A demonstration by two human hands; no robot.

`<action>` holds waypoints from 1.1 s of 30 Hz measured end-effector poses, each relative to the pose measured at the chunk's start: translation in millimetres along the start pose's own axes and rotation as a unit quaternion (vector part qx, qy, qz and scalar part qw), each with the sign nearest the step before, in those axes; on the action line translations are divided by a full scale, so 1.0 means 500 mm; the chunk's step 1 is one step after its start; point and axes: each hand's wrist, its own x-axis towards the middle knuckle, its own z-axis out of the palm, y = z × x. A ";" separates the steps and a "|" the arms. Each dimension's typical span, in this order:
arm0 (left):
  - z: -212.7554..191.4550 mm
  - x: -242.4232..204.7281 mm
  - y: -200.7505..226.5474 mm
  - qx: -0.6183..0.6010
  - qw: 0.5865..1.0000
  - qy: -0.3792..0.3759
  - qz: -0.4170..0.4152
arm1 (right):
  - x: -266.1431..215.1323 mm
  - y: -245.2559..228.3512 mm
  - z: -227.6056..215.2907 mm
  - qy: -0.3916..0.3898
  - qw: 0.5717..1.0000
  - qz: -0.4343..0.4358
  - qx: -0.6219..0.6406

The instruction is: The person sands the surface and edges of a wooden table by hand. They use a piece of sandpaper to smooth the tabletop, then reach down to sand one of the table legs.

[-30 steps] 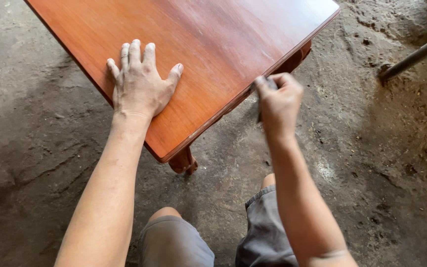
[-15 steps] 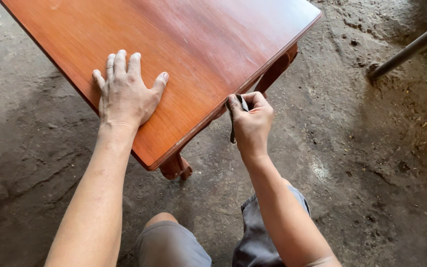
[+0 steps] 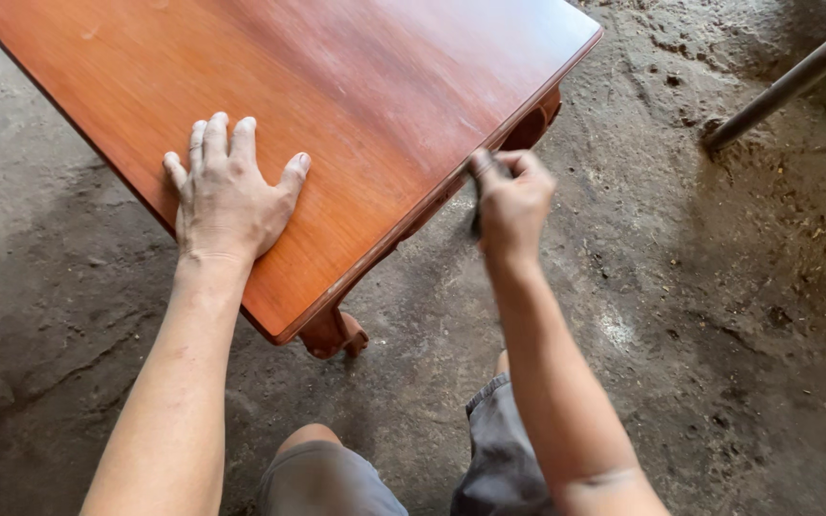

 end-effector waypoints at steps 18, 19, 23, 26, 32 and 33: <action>0.020 0.005 -0.015 0.013 0.999 0.048 0.020 | -0.222 0.107 0.010 -0.188 0.975 -0.118 0.019; 0.017 0.008 -0.013 0.023 0.998 0.046 0.019 | -0.249 0.116 0.013 -0.218 0.976 0.009 0.022; 0.008 -0.052 0.054 0.069 0.995 0.004 0.069 | -0.227 0.162 -0.010 -0.230 0.957 0.165 0.056; 0.017 -0.159 0.160 0.194 0.970 -0.036 0.144 | -0.173 0.188 -0.020 -0.156 0.974 0.136 0.089; 0.011 -0.178 0.147 0.318 0.923 0.024 0.215 | -0.192 0.214 -0.005 -0.145 0.986 -0.049 0.064; 0.012 -0.183 0.130 0.311 0.919 0.034 0.238 | -0.199 0.208 -0.007 -0.158 0.984 -0.050 0.060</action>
